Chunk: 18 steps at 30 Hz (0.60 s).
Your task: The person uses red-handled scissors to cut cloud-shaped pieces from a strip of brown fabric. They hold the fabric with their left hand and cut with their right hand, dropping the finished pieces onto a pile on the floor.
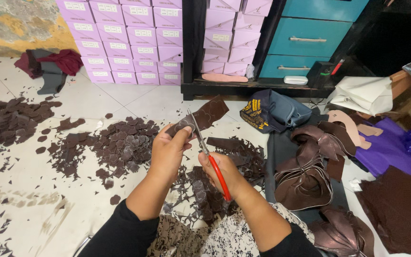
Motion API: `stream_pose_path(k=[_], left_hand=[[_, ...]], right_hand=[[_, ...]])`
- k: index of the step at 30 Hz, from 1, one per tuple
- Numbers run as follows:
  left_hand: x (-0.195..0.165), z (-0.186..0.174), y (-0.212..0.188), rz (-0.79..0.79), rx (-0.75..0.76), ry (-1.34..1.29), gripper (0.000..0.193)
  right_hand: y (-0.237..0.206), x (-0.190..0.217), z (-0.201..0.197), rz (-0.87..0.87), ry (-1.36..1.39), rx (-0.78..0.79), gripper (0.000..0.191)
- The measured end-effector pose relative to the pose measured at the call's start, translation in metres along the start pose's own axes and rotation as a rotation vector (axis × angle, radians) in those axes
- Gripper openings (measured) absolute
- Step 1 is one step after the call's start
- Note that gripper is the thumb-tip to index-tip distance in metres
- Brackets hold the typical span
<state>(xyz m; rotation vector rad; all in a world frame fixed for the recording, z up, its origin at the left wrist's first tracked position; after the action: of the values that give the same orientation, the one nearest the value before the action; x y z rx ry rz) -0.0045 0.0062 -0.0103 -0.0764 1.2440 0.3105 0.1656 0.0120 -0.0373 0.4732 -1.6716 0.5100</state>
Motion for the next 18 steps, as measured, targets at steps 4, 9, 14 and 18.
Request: stream_pose_path(k=[4,9,14,18], left_hand=[[-0.002,-0.001,0.001,-0.018,-0.006,-0.022,0.014],[-0.004,-0.001,0.000,0.019,-0.011,-0.005,0.015],[0.001,-0.002,0.001,0.055,-0.021,0.000,0.014],[0.009,-0.002,0.005,0.189,0.030,-0.123,0.006]], right_hand=[[0.000,-0.001,-0.002,-0.012,-0.014,0.018,0.057],[0.002,-0.005,-0.006,-0.093,-0.187,-0.010,0.060],[0.003,-0.008,-0.005,-0.059,-0.190,-0.023,0.062],[0.001,-0.007,0.000,0.024,-0.054,0.042,0.060]])
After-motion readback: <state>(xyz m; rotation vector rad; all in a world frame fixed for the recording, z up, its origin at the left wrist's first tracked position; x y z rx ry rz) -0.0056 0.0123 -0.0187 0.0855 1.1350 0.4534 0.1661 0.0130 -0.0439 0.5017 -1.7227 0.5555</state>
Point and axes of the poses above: each hand's wrist, its own y-axis towards the middle knuckle, its own z-axis out of the palm, x = y × z, the point moved 1 cm from there along y, towards the middle knuckle, and after that the axes turned 4 degrees about x, right-handed, at the moved point
